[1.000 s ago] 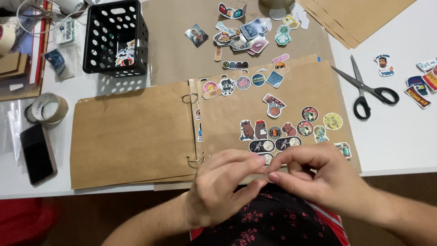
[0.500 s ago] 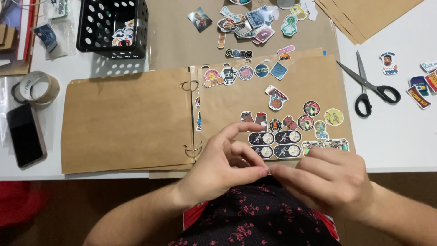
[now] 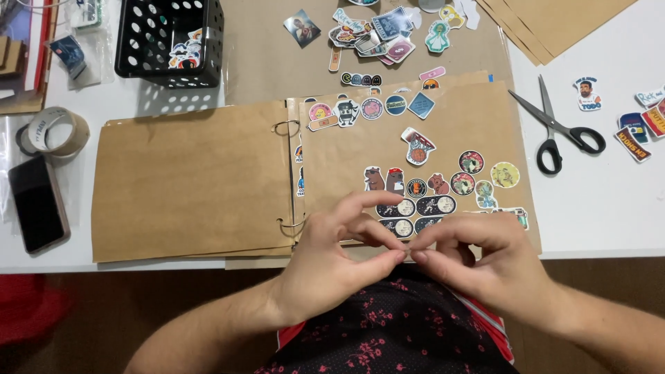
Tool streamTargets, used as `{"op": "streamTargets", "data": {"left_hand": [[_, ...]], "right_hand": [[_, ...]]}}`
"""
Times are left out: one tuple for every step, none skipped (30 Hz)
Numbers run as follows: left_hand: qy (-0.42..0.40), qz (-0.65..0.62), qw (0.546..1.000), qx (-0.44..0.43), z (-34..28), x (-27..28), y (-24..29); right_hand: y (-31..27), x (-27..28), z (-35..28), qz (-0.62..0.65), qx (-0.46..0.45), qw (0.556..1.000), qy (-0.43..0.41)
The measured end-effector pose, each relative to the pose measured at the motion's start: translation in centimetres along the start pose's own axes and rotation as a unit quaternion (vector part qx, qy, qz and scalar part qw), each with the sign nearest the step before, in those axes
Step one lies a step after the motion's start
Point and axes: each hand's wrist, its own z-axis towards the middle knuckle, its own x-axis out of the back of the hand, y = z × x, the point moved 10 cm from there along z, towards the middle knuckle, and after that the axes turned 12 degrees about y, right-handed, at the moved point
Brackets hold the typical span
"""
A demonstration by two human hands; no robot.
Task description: Cutting a sticker with scissors, peeling the backing off multiple stickers, and placing them onto pages in a binder
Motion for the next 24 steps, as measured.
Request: {"op": "streamTargets", "data": {"left_hand": [[-0.004, -0.031, 0.997, 0.073, 0.0, -0.2, -1.0], [-0.003, -0.031, 0.997, 0.072, 0.0, -0.1, -1.0], [-0.007, -0.066, 0.993, 0.094, 0.0, -0.3, -1.3], [-0.011, -0.100, 0.988, 0.116, 0.0, -0.4, -1.6], [-0.011, -0.101, 0.988, 0.115, 0.0, -0.4, -1.7], [-0.011, -0.111, 0.986, 0.128, 0.0, -0.5, -2.0], [-0.011, -0.121, 0.983, 0.140, -0.1, -0.5, -2.3], [-0.011, -0.121, 0.983, 0.140, 0.0, -0.5, -2.3], [-0.021, -0.138, 0.977, 0.161, -0.1, -0.7, -2.7], [-0.032, -0.155, 0.970, 0.183, -0.2, -0.9, -3.1], [-0.031, -0.156, 0.970, 0.184, -0.2, -0.8, -3.1], [-0.043, -0.163, 0.967, 0.192, -0.2, -1.0, -3.3], [-0.055, -0.170, 0.963, 0.201, -0.3, -1.1, -3.4], [-0.054, -0.170, 0.963, 0.200, -0.2, -1.0, -3.4], [-0.056, -0.200, 0.953, 0.221, -0.3, -1.1, -3.6], [-0.059, -0.230, 0.941, 0.242, -0.5, -1.3, -3.9], [-0.059, -0.230, 0.941, 0.242, -0.5, -1.3, -4.0], [-0.069, -0.242, 0.936, 0.245, -0.6, -1.5, -4.1], [-0.080, -0.255, 0.931, 0.248, -0.6, -1.7, -4.2], [-0.080, -0.255, 0.931, 0.248, -0.6, -1.7, -4.1], [-0.081, -0.221, 0.941, 0.242, -0.5, -1.6, -4.1], [-0.081, -0.186, 0.950, 0.237, -0.4, -1.5, -4.1], [-0.080, -0.186, 0.950, 0.236, -0.4, -1.5, -4.7], [-0.096, -0.212, 0.941, 0.245, -0.5, -1.9, -5.1]], "right_hand": [[-0.5, -0.2, 0.0, 0.009, 0.023, 1.000, -0.002], [-0.7, -0.1, -0.1, 0.009, 0.024, 1.000, -0.003], [-1.5, -0.2, -0.2, -0.016, 0.067, 0.998, -0.006], [-2.3, -0.2, -0.3, -0.041, 0.110, 0.993, -0.009], [-2.3, -0.3, -0.3, -0.041, 0.110, 0.993, -0.009], [-2.5, -0.1, -0.3, -0.056, 0.119, 0.991, 0.004], [-2.7, 0.0, -0.2, -0.071, 0.128, 0.989, 0.017], [-2.5, 0.1, -0.2, -0.071, 0.128, 0.989, 0.017], [-3.6, 0.1, -0.5, -0.105, 0.202, 0.974, 0.023], [-4.6, 0.1, -1.0, -0.138, 0.273, 0.952, 0.029], [-4.7, 0.4, -0.6, -0.138, 0.273, 0.952, 0.029], [-6.3, -0.2, -1.7, -0.194, 0.392, 0.899, 0.010], [-7.4, -0.9, -3.0, -0.245, 0.504, 0.828, -0.009], [-7.4, -0.8, -2.9, -0.246, 0.504, 0.828, -0.009], [-7.5, -0.9, -3.1, -0.256, 0.525, 0.812, -0.015], [-7.5, -1.0, -3.4, -0.265, 0.545, 0.795, -0.021], [-7.6, -0.8, -3.1, -0.266, 0.545, 0.795, -0.021], [-7.7, -1.0, -3.4, -0.280, 0.569, 0.772, -0.031], [-7.8, -1.2, -3.7, -0.295, 0.593, 0.748, -0.041], [-7.6, -1.2, -3.8, -0.295, 0.593, 0.748, -0.041], [-7.5, -1.2, -3.9, -0.289, 0.597, 0.747, -0.043], [-7.4, -1.2, -4.0, -0.282, 0.600, 0.747, -0.044], [-7.3, -1.2, -4.0, -0.282, 0.601, 0.747, -0.044], [-7.2, -1.1, -3.4, -0.268, 0.573, 0.773, -0.044]]}}
